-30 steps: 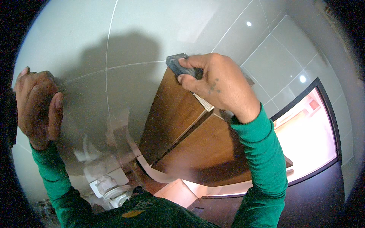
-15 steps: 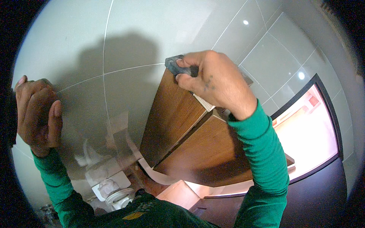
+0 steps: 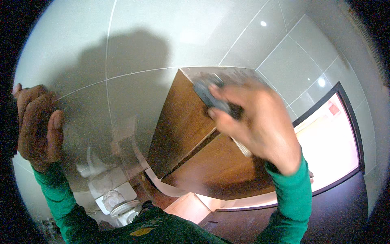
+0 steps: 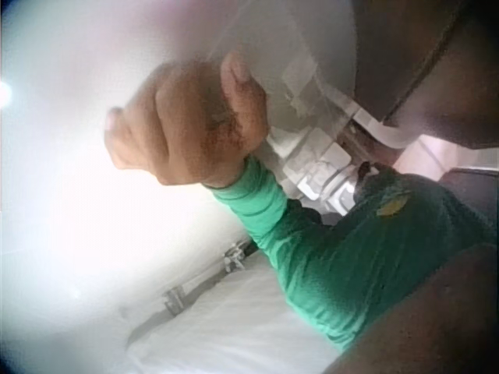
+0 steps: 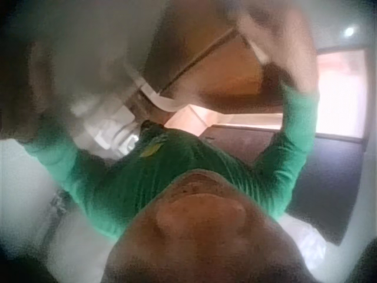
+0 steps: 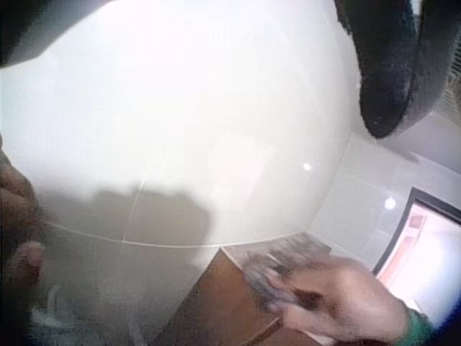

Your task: The person sands the edges and surfaces of a wooden cabinet using a sanding block. They wipe the cabinet with a cloth to remove dust and continue sanding different sections of the furniture piece.

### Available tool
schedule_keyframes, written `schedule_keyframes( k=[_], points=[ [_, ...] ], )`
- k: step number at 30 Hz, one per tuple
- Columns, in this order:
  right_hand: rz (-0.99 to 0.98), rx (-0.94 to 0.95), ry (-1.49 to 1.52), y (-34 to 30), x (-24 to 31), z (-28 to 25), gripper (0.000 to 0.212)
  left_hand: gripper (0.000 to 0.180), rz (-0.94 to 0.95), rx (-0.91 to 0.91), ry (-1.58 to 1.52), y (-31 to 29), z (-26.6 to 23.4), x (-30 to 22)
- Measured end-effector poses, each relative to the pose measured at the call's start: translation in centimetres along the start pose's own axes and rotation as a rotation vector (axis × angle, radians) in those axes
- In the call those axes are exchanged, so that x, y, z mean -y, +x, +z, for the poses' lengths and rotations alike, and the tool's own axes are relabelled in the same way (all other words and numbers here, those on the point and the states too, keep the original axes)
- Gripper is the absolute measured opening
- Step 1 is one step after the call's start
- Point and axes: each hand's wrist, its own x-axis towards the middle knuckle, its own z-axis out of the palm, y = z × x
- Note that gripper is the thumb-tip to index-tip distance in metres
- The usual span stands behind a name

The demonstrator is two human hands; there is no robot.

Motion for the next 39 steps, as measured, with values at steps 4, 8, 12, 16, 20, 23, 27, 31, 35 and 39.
schedule_keyframes(
  k=[4,8,12,16,20,23,27,31,35,39],
  points=[
    [-0.100,0.035,0.117,6.1,-1.6,3.0,0.037,0.021,-0.028,-0.019,-0.022,-0.3,0.2,0.4],
    [-0.113,0.043,0.146,4.3,-1.8,2.1,0.036,0.021,-0.081,0.007,-0.085,-1.0,0.1,0.9],
    [-0.083,0.071,0.040,-0.8,-0.6,-1.2,0.035,0.021,-0.040,-0.007,-0.037,-0.5,0.1,0.6],
    [0.072,0.140,0.101,0.3,-0.1,-0.8,0.034,0.021,-0.045,-0.013,0.000,-0.3,0.2,0.2],
    [-0.056,0.075,0.133,5.1,-2.6,2.6,0.035,0.020,-0.050,-0.005,-0.032,-0.6,0.5,0.5],
    [-0.041,0.068,0.191,5.4,-2.8,2.7,0.035,0.021,-0.049,0.000,-0.030,-0.6,0.3,0.8],
    [0.032,0.068,0.126,0.0,-1.7,-0.4,0.036,0.023,-0.085,-0.012,-0.027,-0.9,0.2,0.6],
    [0.156,0.094,0.214,0.0,-1.2,-0.4,0.037,0.024,-0.126,0.018,-0.009,-0.4,0.2,0.0],
    [-0.071,-0.030,0.148,3.1,-3.0,2.7,0.040,0.025,-0.119,0.023,-0.012,-0.2,0.3,-0.1],
    [0.110,0.104,0.078,4.2,-1.5,2.1,0.040,0.027,-0.095,0.012,-0.012,-0.5,0.7,0.2]
  ],
)
